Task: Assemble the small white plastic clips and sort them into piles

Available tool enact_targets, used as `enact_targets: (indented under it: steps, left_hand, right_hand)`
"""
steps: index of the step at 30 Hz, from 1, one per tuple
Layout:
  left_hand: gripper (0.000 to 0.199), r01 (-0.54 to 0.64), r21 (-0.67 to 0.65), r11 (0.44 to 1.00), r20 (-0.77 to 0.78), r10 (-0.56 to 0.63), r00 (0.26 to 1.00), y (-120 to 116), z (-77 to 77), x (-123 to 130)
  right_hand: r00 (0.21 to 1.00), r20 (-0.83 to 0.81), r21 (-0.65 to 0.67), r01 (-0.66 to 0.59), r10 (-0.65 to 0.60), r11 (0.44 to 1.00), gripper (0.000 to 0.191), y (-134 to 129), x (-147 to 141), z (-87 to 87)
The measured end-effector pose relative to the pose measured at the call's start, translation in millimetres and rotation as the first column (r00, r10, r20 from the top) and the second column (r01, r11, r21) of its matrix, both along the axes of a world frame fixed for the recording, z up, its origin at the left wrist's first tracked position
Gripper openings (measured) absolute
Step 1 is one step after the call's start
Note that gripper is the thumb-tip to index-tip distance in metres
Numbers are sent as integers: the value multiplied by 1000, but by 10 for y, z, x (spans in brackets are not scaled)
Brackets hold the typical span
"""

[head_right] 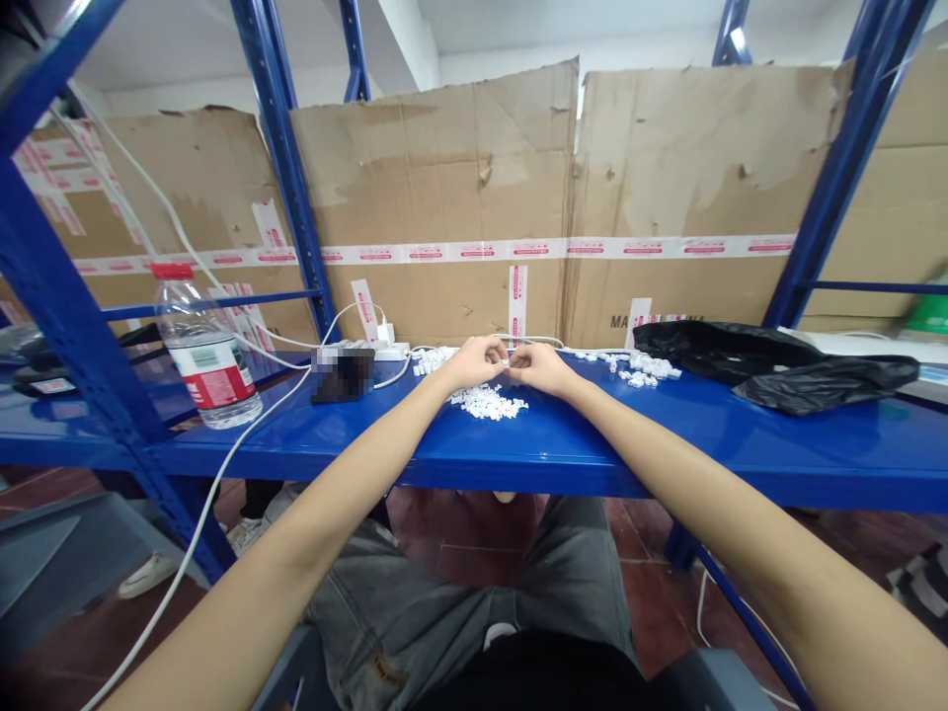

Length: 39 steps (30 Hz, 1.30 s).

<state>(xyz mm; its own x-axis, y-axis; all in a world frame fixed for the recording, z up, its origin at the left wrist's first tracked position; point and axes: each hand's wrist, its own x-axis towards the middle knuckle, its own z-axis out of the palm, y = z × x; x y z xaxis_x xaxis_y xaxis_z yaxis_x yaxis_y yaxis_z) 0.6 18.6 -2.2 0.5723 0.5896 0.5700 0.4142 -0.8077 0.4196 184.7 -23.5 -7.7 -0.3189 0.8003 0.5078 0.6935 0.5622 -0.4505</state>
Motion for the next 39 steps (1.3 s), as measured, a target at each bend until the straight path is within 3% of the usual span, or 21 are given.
enact_targets:
  steps: [10, 24, 27, 30, 34, 36, 39]
  left_hand:
    - [16, -45, 38, 998, -56, 48, 997, 34, -2, -1]
    - [18, -23, -14, 1000, -68, 22, 997, 51, -23, 31]
    - [16, -58, 7, 998, -91, 59, 994, 3, 2, 26]
    - [14, -168, 46, 985, -125, 173, 977, -89, 76, 5]
    - [18, -414, 148, 898, -134, 433, 891, -175, 200, -67]
    - [23, -556, 222, 801, -106, 586, 803, -173, 248, -139]
    - [30, -763, 245, 599, 0, 786, 618, -134, 298, -310]
  right_hand:
    - [997, 69, 63, 42, -46, 997, 23, 15, -2, 5]
    - [995, 84, 56, 45, -49, 997, 17, 17, 2, 12]
    - [995, 84, 57, 51, -56, 997, 17, 23, 2, 10]
    - [993, 85, 61, 77, -82, 995, 14, 23, -3, 11]
    - [983, 103, 27, 151, -153, 988, 11, -3, -15, 25]
    - [979, 108, 11, 174, -174, 985, 10, -19, -22, 33]
    - [977, 110, 8, 184, -184, 983, 11, -34, -28, 40]
